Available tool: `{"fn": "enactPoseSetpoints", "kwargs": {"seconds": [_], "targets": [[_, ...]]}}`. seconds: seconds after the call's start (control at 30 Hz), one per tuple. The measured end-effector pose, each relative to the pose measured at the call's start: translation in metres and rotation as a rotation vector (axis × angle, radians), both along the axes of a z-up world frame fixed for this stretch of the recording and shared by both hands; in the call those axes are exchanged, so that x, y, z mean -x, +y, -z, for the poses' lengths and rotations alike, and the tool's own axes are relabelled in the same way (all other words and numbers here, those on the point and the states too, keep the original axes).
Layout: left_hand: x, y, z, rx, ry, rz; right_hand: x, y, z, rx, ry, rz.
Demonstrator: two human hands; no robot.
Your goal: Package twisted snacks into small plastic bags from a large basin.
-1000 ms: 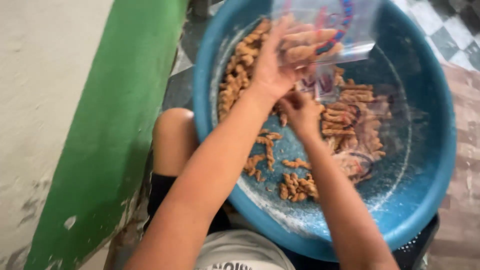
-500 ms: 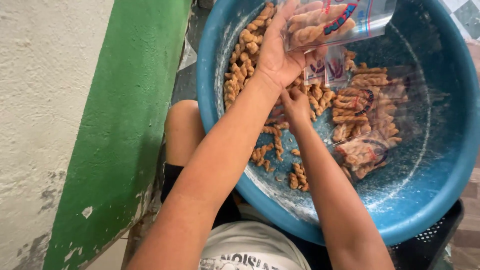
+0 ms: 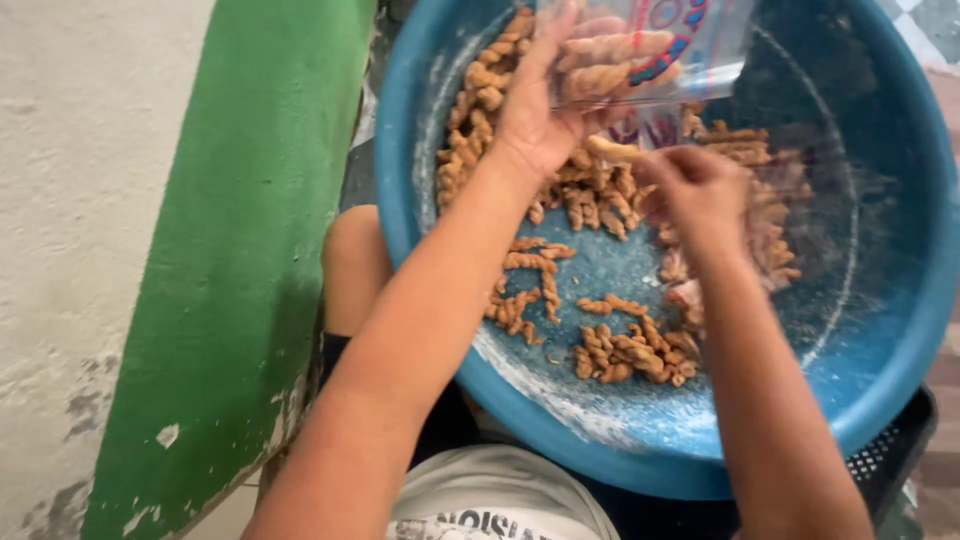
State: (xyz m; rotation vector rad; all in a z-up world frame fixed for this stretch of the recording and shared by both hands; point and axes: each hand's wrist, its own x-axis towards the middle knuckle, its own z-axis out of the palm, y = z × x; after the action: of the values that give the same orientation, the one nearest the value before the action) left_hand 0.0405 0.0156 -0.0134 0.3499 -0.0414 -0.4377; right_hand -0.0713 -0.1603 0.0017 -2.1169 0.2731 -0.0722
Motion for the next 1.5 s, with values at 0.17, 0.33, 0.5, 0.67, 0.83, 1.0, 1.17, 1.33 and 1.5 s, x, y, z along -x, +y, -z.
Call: {"fn": "enactPoseSetpoints", "kwargs": {"seconds": [0.17, 0.33, 0.5, 0.67, 0.83, 1.0, 1.17, 1.33, 1.5], "targets": [[0.013, 0.000, -0.001, -0.206, -0.100, -0.086, 0.038, -0.039, -0.062, -0.345, -0.488, 0.234], [0.019, 0.000, -0.006, -0.257, -0.086, -0.042, 0.051, -0.036, -0.063, -0.452, -0.607, 0.284], [0.044, -0.006, -0.026, -0.425, -0.145, 0.026, 0.044, -0.030, -0.040, -0.331, -0.669, 0.210], [0.065, -0.021, -0.018, -0.415, -0.325, 0.182, 0.040, -0.029, -0.016, -0.442, -0.506, 0.134], [0.068, -0.015, -0.027, -0.459, -0.376, 0.259, 0.045, -0.024, -0.038, -0.423, -0.487, 0.057], [0.050, 0.007, -0.039, -0.366, -0.451, 0.185, 0.040, -0.021, -0.037, -0.477, -0.258, -0.061], [0.000, 0.036, -0.003, 0.002, -0.224, -0.129, 0.047, 0.005, -0.066, -0.310, -0.001, 0.153], [-0.026, 0.032, 0.016, 0.132, -0.362, -0.013, 0.026, 0.049, -0.016, 0.026, 0.244, -0.034], [-0.024, 0.035, 0.015, 0.177, -0.294, -0.018, -0.049, 0.057, 0.082, 0.295, -0.177, -0.080]]}}
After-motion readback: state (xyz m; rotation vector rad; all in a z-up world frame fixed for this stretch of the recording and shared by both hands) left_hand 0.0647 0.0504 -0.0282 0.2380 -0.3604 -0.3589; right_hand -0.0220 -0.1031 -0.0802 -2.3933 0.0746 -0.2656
